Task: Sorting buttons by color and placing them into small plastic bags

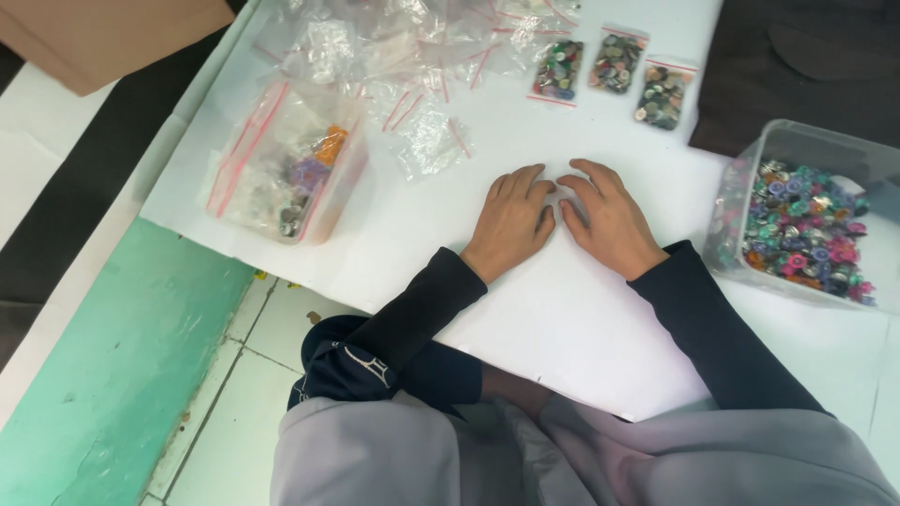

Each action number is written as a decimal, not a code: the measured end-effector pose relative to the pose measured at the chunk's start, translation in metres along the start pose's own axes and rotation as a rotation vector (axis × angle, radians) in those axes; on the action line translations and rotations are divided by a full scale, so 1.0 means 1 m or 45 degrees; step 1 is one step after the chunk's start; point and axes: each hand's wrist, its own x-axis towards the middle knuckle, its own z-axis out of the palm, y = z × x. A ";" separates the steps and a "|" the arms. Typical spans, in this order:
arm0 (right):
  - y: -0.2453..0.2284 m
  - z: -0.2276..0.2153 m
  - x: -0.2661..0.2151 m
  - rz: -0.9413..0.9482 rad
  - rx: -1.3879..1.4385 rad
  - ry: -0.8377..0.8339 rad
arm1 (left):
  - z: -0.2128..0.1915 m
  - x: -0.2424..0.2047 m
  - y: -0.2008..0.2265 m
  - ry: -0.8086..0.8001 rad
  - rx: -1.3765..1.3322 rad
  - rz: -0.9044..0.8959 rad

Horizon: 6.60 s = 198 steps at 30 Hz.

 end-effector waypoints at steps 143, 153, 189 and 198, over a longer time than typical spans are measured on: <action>0.159 -0.140 -0.108 0.862 -0.236 0.259 | 0.128 0.167 0.199 -0.055 0.307 0.365; 0.153 -0.146 -0.106 0.833 -0.137 0.322 | 0.085 0.188 0.183 0.111 -0.443 0.442; 0.156 -0.139 -0.108 0.915 -0.273 0.239 | 0.134 0.157 0.193 -0.084 0.312 0.646; 0.154 -0.141 -0.108 0.848 -0.255 0.298 | 0.093 0.172 0.191 -0.211 -0.320 0.509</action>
